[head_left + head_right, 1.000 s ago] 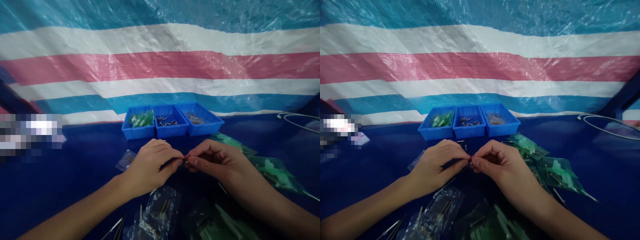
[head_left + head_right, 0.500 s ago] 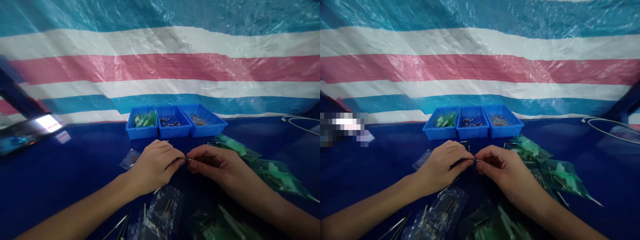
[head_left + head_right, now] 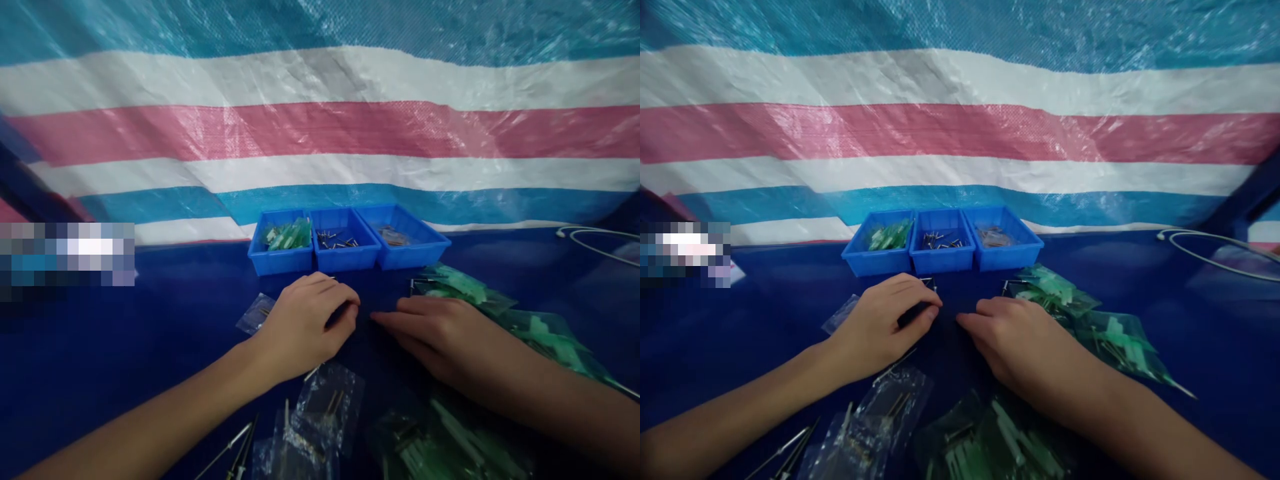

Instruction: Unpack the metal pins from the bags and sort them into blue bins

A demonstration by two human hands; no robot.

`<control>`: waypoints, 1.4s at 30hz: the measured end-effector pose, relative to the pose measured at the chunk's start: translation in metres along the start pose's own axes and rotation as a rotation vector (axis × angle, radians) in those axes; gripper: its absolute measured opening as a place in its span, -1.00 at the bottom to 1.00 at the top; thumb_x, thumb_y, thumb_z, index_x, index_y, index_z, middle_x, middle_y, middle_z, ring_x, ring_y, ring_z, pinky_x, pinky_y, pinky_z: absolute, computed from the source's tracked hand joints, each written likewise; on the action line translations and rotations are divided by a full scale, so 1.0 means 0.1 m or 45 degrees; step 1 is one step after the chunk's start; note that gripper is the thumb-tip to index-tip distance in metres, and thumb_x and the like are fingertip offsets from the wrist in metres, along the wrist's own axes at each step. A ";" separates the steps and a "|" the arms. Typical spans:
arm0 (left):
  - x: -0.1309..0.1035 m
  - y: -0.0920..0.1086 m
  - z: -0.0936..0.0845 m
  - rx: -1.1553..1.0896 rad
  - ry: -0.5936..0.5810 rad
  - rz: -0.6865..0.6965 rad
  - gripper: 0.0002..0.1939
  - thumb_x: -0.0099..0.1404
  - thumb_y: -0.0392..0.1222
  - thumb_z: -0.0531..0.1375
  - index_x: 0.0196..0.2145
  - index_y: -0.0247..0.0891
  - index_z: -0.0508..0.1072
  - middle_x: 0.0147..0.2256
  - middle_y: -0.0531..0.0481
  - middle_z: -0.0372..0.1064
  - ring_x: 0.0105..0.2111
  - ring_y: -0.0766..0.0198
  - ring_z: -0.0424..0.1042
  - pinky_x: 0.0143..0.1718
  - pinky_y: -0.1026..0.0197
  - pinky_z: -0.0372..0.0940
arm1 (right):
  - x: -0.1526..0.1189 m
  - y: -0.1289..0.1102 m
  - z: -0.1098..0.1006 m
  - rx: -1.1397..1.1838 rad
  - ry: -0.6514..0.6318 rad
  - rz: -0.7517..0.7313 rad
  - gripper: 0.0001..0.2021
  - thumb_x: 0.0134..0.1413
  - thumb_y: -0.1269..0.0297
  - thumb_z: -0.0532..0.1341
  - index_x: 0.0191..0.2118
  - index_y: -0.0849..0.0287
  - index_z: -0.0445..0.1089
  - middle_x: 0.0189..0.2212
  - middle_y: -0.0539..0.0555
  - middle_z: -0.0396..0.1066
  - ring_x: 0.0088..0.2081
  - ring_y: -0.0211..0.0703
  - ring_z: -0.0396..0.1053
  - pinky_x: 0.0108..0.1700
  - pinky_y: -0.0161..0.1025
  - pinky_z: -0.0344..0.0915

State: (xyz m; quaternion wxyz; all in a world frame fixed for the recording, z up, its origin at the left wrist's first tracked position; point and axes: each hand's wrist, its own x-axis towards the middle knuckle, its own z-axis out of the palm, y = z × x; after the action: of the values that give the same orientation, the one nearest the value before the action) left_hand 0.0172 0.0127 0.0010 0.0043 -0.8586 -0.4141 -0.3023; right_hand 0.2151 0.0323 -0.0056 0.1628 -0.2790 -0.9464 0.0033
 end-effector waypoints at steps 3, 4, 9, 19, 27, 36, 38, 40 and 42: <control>0.00 0.00 0.00 0.020 -0.018 -0.006 -0.85 0.23 -0.32 0.05 -0.37 -0.31 0.41 -0.42 -0.02 0.45 -0.39 0.24 0.38 -0.38 0.20 0.28 | 0.00 -0.02 0.00 -0.118 0.005 -0.072 -0.77 -0.01 0.55 0.08 -0.30 0.22 0.45 -0.51 0.07 0.42 -0.53 -0.19 0.35 -0.52 -0.30 0.15; 0.00 0.00 0.01 0.020 -0.022 -0.005 -0.85 0.23 -0.32 0.04 -0.37 -0.31 0.41 -0.42 -0.02 0.45 -0.39 0.24 0.38 -0.38 0.20 0.28 | 0.00 -0.03 0.00 -0.131 0.003 -0.082 -0.77 -0.01 0.55 0.08 -0.32 0.22 0.45 -0.53 0.06 0.41 -0.55 -0.20 0.33 -0.53 -0.30 0.12; 0.00 0.00 0.01 0.003 -0.030 0.012 -0.86 0.23 -0.34 0.05 -0.37 -0.32 0.41 -0.43 -0.01 0.45 -0.40 0.25 0.38 -0.39 0.22 0.28 | 0.01 -0.04 -0.02 -0.185 -0.001 -0.101 -0.78 -0.08 0.57 0.09 -0.37 0.21 0.44 -0.60 0.01 0.36 -0.60 -0.24 0.28 -0.56 -0.29 0.00; 0.00 0.00 0.02 0.022 -0.069 0.009 -0.86 0.23 -0.33 0.05 -0.37 -0.31 0.42 -0.43 -0.01 0.45 -0.41 0.24 0.39 -0.39 0.22 0.28 | -0.01 -0.06 0.01 -0.260 0.035 -0.138 -0.76 -0.11 0.63 0.04 -0.42 0.22 0.38 -0.60 0.00 0.34 -0.59 -0.25 0.24 -0.56 -0.27 -0.05; -0.01 0.00 0.03 0.010 -0.081 0.019 -0.84 0.24 -0.33 0.04 -0.36 -0.32 0.42 -0.42 -0.02 0.46 -0.39 0.22 0.40 -0.36 0.19 0.29 | 0.00 -0.02 0.09 -0.329 0.053 -0.069 -0.76 -0.19 0.62 0.09 -0.41 0.22 0.41 -0.59 0.02 0.38 -0.57 -0.22 0.30 -0.54 -0.28 0.00; -0.02 0.00 0.03 0.017 -0.091 0.023 -0.85 0.23 -0.34 0.06 -0.35 -0.34 0.43 -0.41 -0.05 0.47 -0.38 0.21 0.41 -0.36 0.18 0.30 | -0.02 -0.08 0.01 -0.175 -0.051 -0.078 -0.73 -0.17 0.61 0.12 -0.34 0.17 0.43 -0.55 0.01 0.38 -0.54 -0.22 0.30 -0.54 -0.29 -0.02; -0.01 0.00 0.03 0.014 -0.095 0.017 -0.85 0.24 -0.33 0.05 -0.34 -0.33 0.43 -0.40 -0.04 0.47 -0.38 0.21 0.41 -0.35 0.18 0.30 | -0.02 -0.09 0.01 -0.206 -0.034 -0.093 -0.71 -0.20 0.62 0.12 -0.34 0.17 0.43 -0.56 0.00 0.37 -0.55 -0.22 0.29 -0.54 -0.28 -0.04; -0.01 0.00 0.03 0.018 -0.102 0.012 -0.85 0.24 -0.33 0.05 -0.34 -0.32 0.42 -0.40 -0.03 0.47 -0.38 0.22 0.41 -0.35 0.18 0.29 | -0.02 -0.09 0.02 -0.262 -0.018 -0.087 -0.71 -0.22 0.63 0.11 -0.36 0.18 0.43 -0.57 0.00 0.37 -0.56 -0.23 0.28 -0.55 -0.28 -0.05; -0.01 0.00 0.02 0.026 -0.108 0.010 -0.84 0.24 -0.33 0.04 -0.35 -0.31 0.42 -0.41 -0.03 0.47 -0.38 0.22 0.41 -0.35 0.18 0.29 | 0.00 -0.09 0.04 -0.304 -0.005 -0.081 -0.71 -0.24 0.64 0.10 -0.38 0.20 0.43 -0.58 0.01 0.36 -0.57 -0.24 0.27 -0.54 -0.28 -0.04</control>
State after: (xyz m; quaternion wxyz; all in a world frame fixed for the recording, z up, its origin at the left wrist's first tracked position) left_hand 0.0182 0.0127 -0.0011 -0.0032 -0.8721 -0.4137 -0.2613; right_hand 0.2096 0.0249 -0.0084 0.1264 -0.2664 -0.9487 -0.1141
